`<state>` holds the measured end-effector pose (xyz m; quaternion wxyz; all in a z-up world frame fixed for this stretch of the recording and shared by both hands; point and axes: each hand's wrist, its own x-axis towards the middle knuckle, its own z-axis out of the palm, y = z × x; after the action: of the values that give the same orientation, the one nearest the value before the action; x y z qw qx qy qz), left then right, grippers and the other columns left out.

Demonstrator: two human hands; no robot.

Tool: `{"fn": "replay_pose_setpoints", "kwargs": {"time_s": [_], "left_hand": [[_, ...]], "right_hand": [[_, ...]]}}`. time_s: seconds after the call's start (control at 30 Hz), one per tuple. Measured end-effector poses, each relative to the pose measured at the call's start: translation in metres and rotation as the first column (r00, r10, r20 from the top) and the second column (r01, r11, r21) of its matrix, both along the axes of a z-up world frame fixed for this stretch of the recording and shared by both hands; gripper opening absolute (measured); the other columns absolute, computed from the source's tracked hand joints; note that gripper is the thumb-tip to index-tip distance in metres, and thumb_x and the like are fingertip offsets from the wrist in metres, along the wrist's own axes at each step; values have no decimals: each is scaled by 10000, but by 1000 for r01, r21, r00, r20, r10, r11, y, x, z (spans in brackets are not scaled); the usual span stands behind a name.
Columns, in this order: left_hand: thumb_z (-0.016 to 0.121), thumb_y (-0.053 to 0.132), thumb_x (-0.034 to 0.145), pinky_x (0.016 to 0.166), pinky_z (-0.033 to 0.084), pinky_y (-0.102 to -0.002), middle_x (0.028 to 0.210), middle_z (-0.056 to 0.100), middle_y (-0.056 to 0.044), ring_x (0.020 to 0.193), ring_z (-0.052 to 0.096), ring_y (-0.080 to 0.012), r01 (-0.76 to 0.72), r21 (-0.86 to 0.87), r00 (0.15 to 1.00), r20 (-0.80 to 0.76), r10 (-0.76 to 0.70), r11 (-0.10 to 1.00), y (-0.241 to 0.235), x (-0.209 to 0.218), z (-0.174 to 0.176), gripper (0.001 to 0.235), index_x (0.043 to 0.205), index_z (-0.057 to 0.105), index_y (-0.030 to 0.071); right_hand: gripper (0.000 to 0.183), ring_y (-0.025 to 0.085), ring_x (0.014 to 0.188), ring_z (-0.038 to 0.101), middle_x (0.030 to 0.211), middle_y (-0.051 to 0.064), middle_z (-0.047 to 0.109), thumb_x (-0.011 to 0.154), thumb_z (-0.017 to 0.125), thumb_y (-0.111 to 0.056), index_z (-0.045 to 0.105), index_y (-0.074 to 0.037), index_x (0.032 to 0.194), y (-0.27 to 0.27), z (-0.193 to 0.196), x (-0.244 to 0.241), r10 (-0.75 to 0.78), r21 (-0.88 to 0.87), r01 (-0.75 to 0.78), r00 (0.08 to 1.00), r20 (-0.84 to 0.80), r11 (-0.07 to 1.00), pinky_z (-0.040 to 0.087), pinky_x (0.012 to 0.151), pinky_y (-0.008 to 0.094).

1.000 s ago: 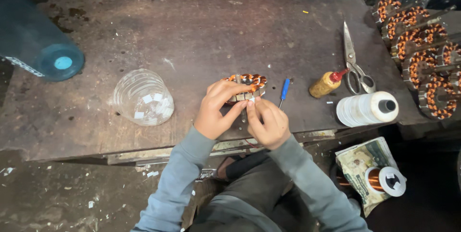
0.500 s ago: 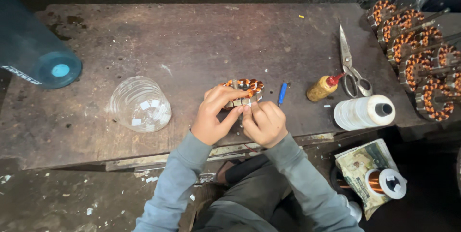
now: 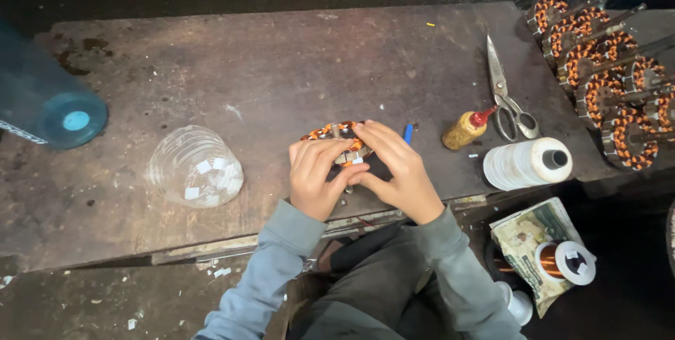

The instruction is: The person repairs a fan motor stator by applying small pieces of insulating tape to the copper windings and using a small screwdriver to tuck wires and tape into place.

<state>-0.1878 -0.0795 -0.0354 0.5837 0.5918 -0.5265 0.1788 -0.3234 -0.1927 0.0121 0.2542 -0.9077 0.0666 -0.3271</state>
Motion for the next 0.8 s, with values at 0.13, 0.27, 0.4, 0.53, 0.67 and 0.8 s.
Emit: {"fn": "replay_pose_setpoints", "kwargs": {"time_s": [0.13,0.27,0.4,0.53,0.67,0.8], "left_hand": [[915,273,746,956,455,-414,1088,696,-47,1020,667,-251,9,0,1000,-10,-9,1000,1,1,0,512,1167,690,87],[914,256,764,950,449,-409,1077,696,-38,1016,675,-237,7,16,1000,-24,-7,1000,0,0,-1,489,1165,690,89],[903,210,803,957,452,-402,1109,703,-42,1029,681,-233,-7,-7,1000,-9,7,1000,-2,-1,-1,453,1178,682,85],[906,196,808,939,455,-390,1107,701,-38,1021,682,-230,-17,-13,1000,-11,16,1000,-3,-2,0,445,1176,682,85],[914,184,808,931,452,-386,1094,698,-22,1009,680,-218,-35,-30,999,-20,35,999,-4,-5,1,435,1164,683,92],[920,184,796,917,447,-383,1079,698,-22,990,677,-212,-40,-42,999,-24,39,998,-5,-5,1,434,1150,685,92]], "right_hand": [[751,365,1386,570,1445,154,616,778,869,-233,564,-38,1436,-5,-1,0,15,18,-14,1000,-13,1000,475,1143,439],[747,360,1326,595,1430,184,604,784,856,-238,552,-25,1433,-8,1,-3,12,99,-8,999,-41,995,491,1088,429],[612,348,1323,618,1397,167,637,844,816,-211,605,-48,1395,-6,-5,2,-28,72,27,1000,13,997,510,1100,419],[560,338,1275,648,1338,161,650,819,805,-197,637,-36,1329,-2,-12,5,-75,89,69,995,61,994,531,1067,408],[557,344,1238,664,1307,162,654,787,807,-186,648,-22,1295,-2,-15,7,-98,68,93,992,78,993,540,1043,411],[522,343,1245,664,1312,163,655,814,792,-166,650,-26,1296,-2,-17,7,-106,59,100,990,90,993,541,1051,408]]}}
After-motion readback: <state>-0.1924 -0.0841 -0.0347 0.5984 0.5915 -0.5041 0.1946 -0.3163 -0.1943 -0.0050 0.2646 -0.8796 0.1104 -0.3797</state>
